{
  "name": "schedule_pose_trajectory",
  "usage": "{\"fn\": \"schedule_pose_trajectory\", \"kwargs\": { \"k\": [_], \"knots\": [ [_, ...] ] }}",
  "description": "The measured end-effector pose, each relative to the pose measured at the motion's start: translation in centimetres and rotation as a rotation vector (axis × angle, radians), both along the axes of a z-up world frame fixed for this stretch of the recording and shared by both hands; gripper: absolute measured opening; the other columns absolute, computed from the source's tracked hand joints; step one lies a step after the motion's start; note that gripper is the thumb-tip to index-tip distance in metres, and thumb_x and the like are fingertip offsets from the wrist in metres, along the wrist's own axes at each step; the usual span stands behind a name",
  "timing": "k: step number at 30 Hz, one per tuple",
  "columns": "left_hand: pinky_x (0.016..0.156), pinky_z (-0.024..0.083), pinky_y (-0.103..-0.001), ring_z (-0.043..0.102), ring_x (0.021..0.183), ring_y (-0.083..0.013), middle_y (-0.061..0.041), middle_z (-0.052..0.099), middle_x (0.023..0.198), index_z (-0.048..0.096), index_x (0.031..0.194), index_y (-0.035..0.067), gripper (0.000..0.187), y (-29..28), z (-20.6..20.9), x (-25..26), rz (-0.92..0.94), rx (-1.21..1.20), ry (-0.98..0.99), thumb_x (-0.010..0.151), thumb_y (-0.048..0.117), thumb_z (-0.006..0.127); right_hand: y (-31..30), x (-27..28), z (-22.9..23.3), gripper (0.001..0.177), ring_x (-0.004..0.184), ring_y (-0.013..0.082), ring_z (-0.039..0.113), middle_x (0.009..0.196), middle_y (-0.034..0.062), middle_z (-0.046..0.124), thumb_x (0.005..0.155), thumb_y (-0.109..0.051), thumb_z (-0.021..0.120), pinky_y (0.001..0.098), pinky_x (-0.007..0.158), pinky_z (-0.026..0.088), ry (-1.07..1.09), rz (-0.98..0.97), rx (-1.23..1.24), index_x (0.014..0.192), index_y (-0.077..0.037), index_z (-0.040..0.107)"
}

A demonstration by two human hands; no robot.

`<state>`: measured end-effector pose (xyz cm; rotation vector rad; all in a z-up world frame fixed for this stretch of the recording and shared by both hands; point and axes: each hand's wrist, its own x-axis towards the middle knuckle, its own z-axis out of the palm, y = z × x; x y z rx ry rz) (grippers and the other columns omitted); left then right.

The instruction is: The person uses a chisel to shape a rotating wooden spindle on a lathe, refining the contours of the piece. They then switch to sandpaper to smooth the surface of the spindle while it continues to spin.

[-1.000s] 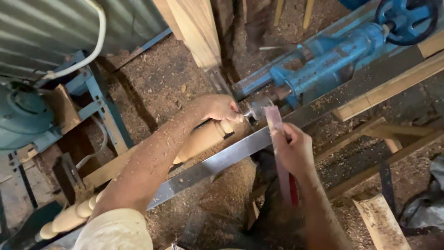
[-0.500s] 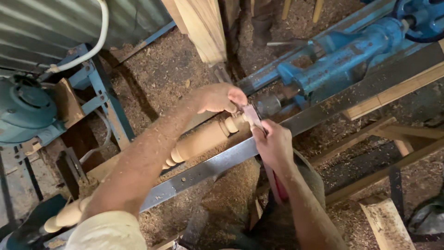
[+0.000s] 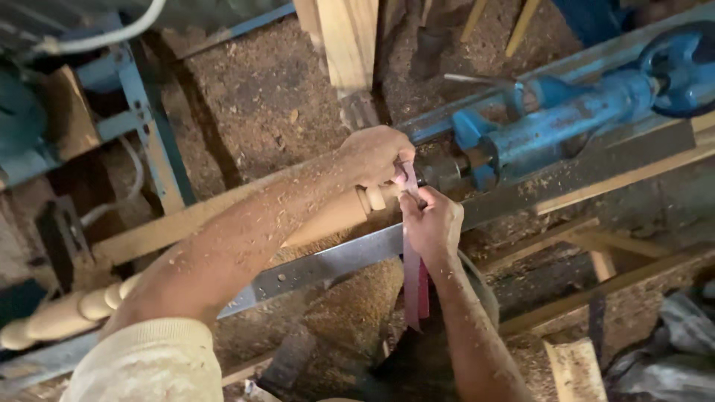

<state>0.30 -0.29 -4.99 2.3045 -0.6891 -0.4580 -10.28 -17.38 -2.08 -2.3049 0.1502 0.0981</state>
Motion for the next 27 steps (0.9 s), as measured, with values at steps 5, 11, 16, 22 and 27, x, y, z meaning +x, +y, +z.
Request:
{"fn": "schedule_pose_trajectory", "kwargs": {
  "k": [5,11,16,22,27],
  "knots": [
    [0.075,0.056,-0.048,0.071,0.089,-0.0345,-0.01,0.072,0.087,0.077,0.086,0.013,0.029,-0.4,0.6,-0.8,-0.01,-0.075,-0.013,0.059,0.018,0.086,-0.3,-0.2,0.3,0.025,0.062,0.0381,0.064,0.069,0.0216,0.062,0.086,-0.025,0.077,0.0429,0.057,0.05,-0.092,0.103,-0.164,0.079,-0.001,0.071],
    [0.072,0.056,-0.049,0.07,0.091,-0.0342,-0.008,0.075,0.091,0.078,0.088,0.014,0.025,-0.2,1.5,-0.4,0.034,-0.096,-0.192,0.064,0.015,0.083,0.0,0.1,-0.6,0.025,0.057,0.0304,0.063,0.068,0.0198,0.064,0.089,-0.026,0.074,0.0379,0.058,0.051,-0.138,0.038,-0.123,0.084,-0.001,0.073],
    [0.076,0.057,-0.047,0.071,0.092,-0.0309,-0.007,0.075,0.091,0.078,0.09,0.016,0.024,-1.3,3.0,0.2,0.039,-0.097,-0.073,0.066,0.016,0.082,-1.3,0.8,1.0,0.023,0.053,0.0154,0.06,0.062,0.0065,0.069,0.091,-0.028,0.072,0.0362,0.051,0.045,0.12,-0.063,-0.107,0.087,-0.006,0.08],
    [0.082,0.057,-0.046,0.072,0.099,-0.0281,-0.005,0.075,0.094,0.078,0.09,0.018,0.015,-0.1,2.2,-0.5,-0.039,0.067,0.017,0.075,0.02,0.079,-0.9,-0.2,0.6,0.019,0.061,0.0275,0.067,0.072,0.0148,0.07,0.091,-0.025,0.072,0.0408,0.056,0.051,-0.047,0.111,-0.104,0.097,-0.008,0.077],
    [0.078,0.056,-0.047,0.069,0.099,-0.0313,-0.005,0.073,0.094,0.078,0.086,0.018,0.017,-0.7,1.1,-0.6,-0.018,-0.075,-0.208,0.069,0.015,0.079,-0.7,-0.2,0.0,0.02,0.069,0.0381,0.068,0.078,0.0211,0.069,0.091,-0.023,0.076,0.0439,0.062,0.052,-0.174,0.136,-0.201,0.089,-0.003,0.073]
  ]
}}
